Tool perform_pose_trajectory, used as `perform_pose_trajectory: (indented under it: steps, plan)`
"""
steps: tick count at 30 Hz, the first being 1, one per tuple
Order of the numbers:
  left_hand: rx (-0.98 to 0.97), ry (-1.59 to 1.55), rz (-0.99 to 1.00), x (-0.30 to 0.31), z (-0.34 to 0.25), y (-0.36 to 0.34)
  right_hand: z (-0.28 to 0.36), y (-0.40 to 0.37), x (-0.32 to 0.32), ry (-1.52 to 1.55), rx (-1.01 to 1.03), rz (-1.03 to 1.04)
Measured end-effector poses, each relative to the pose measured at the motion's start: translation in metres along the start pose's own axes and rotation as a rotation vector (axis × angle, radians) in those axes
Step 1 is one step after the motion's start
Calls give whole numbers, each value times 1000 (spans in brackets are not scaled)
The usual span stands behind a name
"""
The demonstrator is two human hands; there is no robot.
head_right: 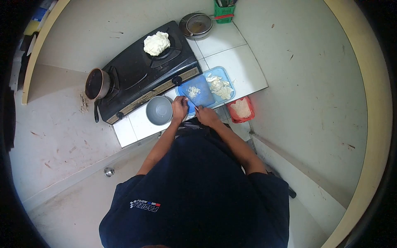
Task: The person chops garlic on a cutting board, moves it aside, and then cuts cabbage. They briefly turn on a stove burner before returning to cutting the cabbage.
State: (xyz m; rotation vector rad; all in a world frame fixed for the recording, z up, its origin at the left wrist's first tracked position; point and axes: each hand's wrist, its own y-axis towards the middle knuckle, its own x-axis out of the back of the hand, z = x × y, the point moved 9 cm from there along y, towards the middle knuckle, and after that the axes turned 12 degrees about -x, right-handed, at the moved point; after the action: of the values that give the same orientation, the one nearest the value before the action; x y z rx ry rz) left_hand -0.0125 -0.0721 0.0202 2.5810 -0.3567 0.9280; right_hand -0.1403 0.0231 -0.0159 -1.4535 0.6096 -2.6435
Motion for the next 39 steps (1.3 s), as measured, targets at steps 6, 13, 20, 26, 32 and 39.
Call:
perform_pose_trajectory:
  steps: [6,13,20,26,32,39]
  plan:
    - [29,-2,32,-2,1,0,3,3,2,-8,-24,14]
    - [-6,3,21,0,0,2,10,21,-6,11,-15,3]
    - [54,-66,-6,-2,11,-4,3,3,-1,-13,-21,16]
    - [44,-90,-35,-1,11,-5,-10,1,-5,-24,-60,-10]
    - [41,-70,-9,-1,10,-2,-9,1,-8,-7,-30,3]
    - [16,-3,21,1,4,0,2,-6,4,30,22,6]
